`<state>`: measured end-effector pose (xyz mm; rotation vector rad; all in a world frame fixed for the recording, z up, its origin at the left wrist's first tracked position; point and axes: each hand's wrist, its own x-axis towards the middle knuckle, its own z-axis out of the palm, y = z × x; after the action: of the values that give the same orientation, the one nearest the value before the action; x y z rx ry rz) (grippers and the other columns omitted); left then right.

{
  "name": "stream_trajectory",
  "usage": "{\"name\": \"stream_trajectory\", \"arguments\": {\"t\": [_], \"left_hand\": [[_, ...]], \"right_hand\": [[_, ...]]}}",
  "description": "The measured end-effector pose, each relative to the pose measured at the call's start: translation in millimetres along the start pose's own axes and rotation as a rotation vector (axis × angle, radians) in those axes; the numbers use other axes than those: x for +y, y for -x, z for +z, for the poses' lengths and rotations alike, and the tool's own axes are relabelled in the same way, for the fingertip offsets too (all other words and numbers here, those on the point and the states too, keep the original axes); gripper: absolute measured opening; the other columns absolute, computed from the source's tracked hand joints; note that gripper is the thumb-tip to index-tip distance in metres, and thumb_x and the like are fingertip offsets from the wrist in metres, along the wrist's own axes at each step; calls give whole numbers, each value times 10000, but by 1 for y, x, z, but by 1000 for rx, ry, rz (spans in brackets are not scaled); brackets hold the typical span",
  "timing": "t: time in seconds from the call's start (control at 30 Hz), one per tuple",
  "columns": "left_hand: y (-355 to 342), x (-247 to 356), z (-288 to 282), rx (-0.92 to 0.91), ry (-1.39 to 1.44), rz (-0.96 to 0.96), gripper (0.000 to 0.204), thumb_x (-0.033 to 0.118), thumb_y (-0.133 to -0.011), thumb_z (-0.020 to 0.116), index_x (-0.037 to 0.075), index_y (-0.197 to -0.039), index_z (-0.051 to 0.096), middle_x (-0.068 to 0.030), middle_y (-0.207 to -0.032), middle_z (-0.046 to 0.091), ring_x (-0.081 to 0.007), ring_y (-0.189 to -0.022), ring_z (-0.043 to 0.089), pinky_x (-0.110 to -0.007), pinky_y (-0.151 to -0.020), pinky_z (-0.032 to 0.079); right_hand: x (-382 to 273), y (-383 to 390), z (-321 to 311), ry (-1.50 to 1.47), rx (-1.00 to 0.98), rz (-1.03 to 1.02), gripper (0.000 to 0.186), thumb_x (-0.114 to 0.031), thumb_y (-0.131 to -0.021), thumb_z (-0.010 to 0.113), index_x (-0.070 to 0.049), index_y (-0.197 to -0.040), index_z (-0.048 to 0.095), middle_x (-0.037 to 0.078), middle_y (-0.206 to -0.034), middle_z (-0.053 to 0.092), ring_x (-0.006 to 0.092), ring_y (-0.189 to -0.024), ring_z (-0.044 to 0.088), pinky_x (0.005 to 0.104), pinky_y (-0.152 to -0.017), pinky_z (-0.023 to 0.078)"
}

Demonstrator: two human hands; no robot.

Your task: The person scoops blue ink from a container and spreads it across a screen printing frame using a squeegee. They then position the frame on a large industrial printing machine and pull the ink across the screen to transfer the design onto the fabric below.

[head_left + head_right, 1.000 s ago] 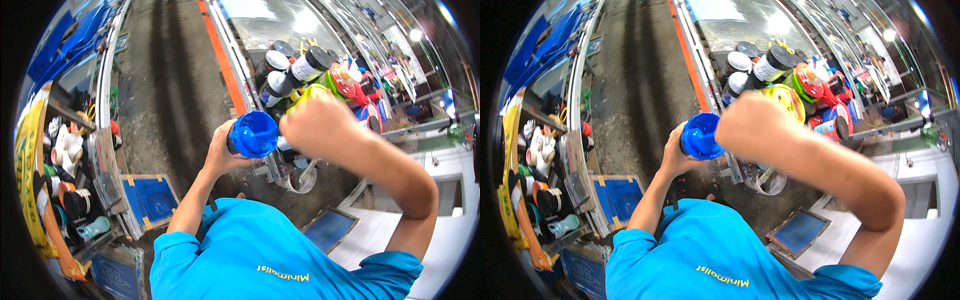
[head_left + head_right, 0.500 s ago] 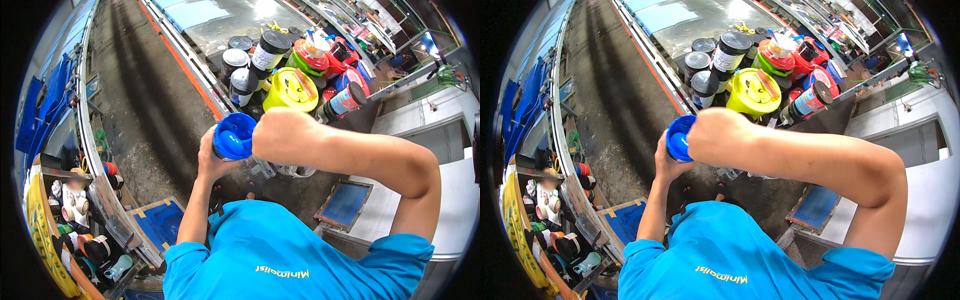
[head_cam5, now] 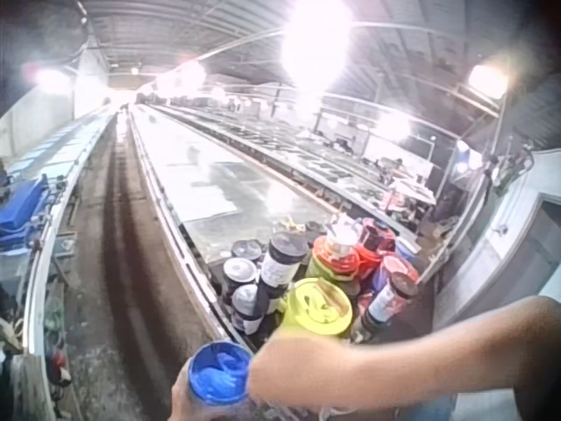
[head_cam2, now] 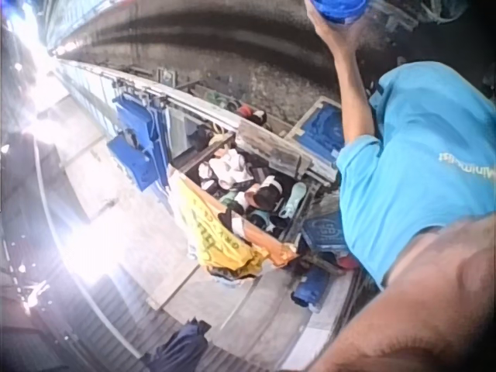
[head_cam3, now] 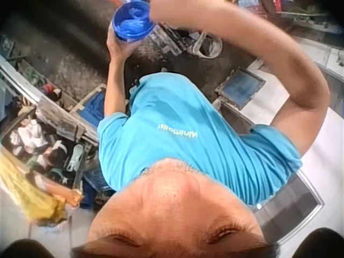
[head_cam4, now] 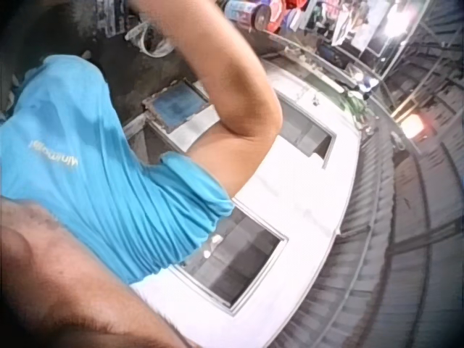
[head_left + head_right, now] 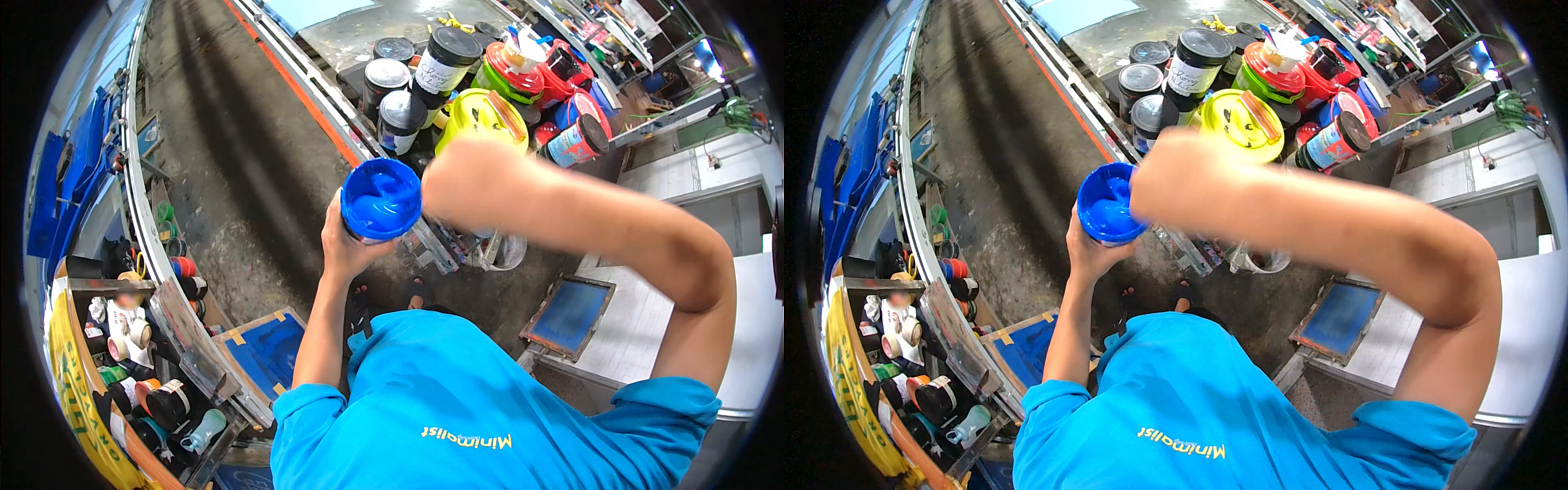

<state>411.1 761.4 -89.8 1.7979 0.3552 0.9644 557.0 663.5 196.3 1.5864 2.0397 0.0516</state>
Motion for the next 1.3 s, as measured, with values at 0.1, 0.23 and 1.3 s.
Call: {"name": "stream_trajectory", "arguments": {"t": [0.1,0.23,1.3], "left_hand": [[1,-2,-4,-24,-64,88,1056,279,-530,1005,29,-1425,504,-210,-1351,618,-362,-1233,631,-457,-1046,514],[1,-4,-5,-13,-17,64,1049,283,-536,1000,35,-1425,500,-215,-1337,623,-364,-1216,638,-457,-1031,523],[11,29,2,-129,72,43,1057,267,-532,1004,36,-1427,492,-198,-1362,607,-351,-1242,624,-451,-1051,507]], "right_hand": [[5,-6,-31,-26,-24,12,91,-229,-712,787,-138,-705,780,82,-706,724,261,-692,740,393,-606,586],[18,-4,-5,11,12,140,112,-235,-782,779,-143,-719,767,78,-701,716,260,-697,740,391,-616,585],[-37,-16,54,-1897,1348,310,467,-362,-1134,426,-59,-785,495,46,-577,461,148,-465,457,329,-470,436]]}}
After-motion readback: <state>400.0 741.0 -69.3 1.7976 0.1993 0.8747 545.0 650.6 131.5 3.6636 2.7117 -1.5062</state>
